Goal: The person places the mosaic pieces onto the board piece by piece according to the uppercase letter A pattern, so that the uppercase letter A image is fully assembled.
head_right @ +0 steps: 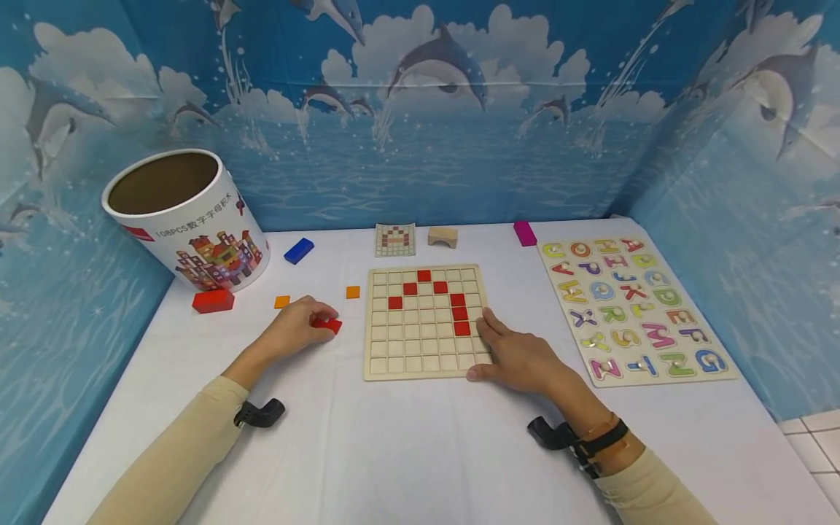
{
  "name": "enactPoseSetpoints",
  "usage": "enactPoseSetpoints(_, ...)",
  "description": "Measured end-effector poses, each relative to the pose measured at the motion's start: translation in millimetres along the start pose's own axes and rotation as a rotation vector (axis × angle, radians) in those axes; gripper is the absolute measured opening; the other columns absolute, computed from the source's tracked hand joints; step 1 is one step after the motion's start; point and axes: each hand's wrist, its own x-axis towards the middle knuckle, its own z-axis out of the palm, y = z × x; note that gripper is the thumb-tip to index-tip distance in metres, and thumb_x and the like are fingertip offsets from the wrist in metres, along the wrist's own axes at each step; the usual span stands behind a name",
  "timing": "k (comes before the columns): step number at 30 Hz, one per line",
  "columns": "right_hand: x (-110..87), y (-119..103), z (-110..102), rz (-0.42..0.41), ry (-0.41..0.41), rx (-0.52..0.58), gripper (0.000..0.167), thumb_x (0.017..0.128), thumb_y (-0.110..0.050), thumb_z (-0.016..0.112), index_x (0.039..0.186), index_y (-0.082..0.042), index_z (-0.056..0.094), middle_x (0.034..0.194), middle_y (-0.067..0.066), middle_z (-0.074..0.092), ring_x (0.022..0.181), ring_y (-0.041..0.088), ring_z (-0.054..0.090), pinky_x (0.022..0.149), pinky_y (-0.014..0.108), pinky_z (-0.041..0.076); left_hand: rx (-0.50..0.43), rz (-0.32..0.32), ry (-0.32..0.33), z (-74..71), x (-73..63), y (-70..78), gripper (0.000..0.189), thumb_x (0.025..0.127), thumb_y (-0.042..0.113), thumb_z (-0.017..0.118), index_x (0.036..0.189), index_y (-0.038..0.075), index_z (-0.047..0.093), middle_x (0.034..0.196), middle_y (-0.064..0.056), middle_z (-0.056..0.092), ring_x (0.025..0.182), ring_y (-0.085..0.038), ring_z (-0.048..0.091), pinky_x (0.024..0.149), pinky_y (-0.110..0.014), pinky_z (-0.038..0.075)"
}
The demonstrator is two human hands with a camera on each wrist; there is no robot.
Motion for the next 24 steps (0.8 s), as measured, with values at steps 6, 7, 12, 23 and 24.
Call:
enactPoseSetpoints(6, 0.5, 1, 0, -0.003, -0.004, -0.006, 0.107, 0.083, -0.071, 0.067, 0.159, -0.005, 0.032, 0.168, 0.018, 0.02, 0.135, 0.046, 0.05, 0.089, 0.054, 0.054, 0.025, 0.009, 0.019, 0.9, -0.5, 2.8, 0.023, 0.091, 0.017, 0.079, 0.111, 0.012, 0.07, 0.104, -0.006, 0.059, 0.098, -0.023, 0.056, 0.091, -0.038, 0.052)
enactPoseSetpoints(7, 0.5, 0, 0, -0.003, -0.004, -0.005, 0.107, 0.083, -0.071, 0.067, 0.159, -0.005, 0.032, 0.167, 0.018, 0.02, 0.135, 0.046, 0.05, 0.089, 0.054, 0.054, 0.02, 0.011, 0.023, 1.4, -0.8, 3.1, 0.021, 0.091, 0.016, 0.078, 0.11, 0.012, 0.069, 0.102, -0.006, 0.059, 0.097, -0.023, 0.056, 0.089, -0.038, 0.051)
enactPoseSetpoints(12, 0.5, 0, 1, -0.004, -0.004, 0.0, 0.106, 0.083, -0.07, 0.068, 0.159, -0.005, 0.032, 0.167, 0.018, 0.02, 0.134, 0.046, 0.051, 0.087, 0.053, 0.054, -0.025, 0.029, 0.062, 3.4, -2.1, 4.9, 0.015, 0.095, 0.014, 0.072, 0.108, 0.012, 0.065, 0.087, -0.004, 0.058, 0.085, -0.021, 0.055, 0.076, -0.033, 0.047)
enactPoseSetpoints(23, 1.1, 2, 2, -0.014, 0.009, -0.004, 0.106, 0.083, -0.071, 0.067, 0.159, -0.005, 0.032, 0.167, 0.018, 0.021, 0.134, 0.046, 0.051, 0.086, 0.051, 0.055, -0.349, -0.019, 0.088, 19.5, 11.5, 36.0, 0.029, 0.094, 0.021, 0.074, 0.122, 0.013, 0.069, 0.086, -0.007, 0.061, 0.079, -0.022, 0.054, 0.068, -0.029, 0.043)
enactPoseSetpoints(24, 1.1, 2, 3, -0.015, 0.01, -0.003, 0.106, 0.083, -0.071, 0.067, 0.159, -0.005, 0.032, 0.167, 0.018, 0.021, 0.134, 0.046, 0.051, 0.085, 0.05, 0.055, -0.372, -0.033, 0.087, 23.1, 13.0, 41.8, 0.031, 0.093, 0.021, 0.076, 0.121, 0.013, 0.069, 0.084, -0.006, 0.061, 0.078, -0.021, 0.054, 0.067, -0.029, 0.043)
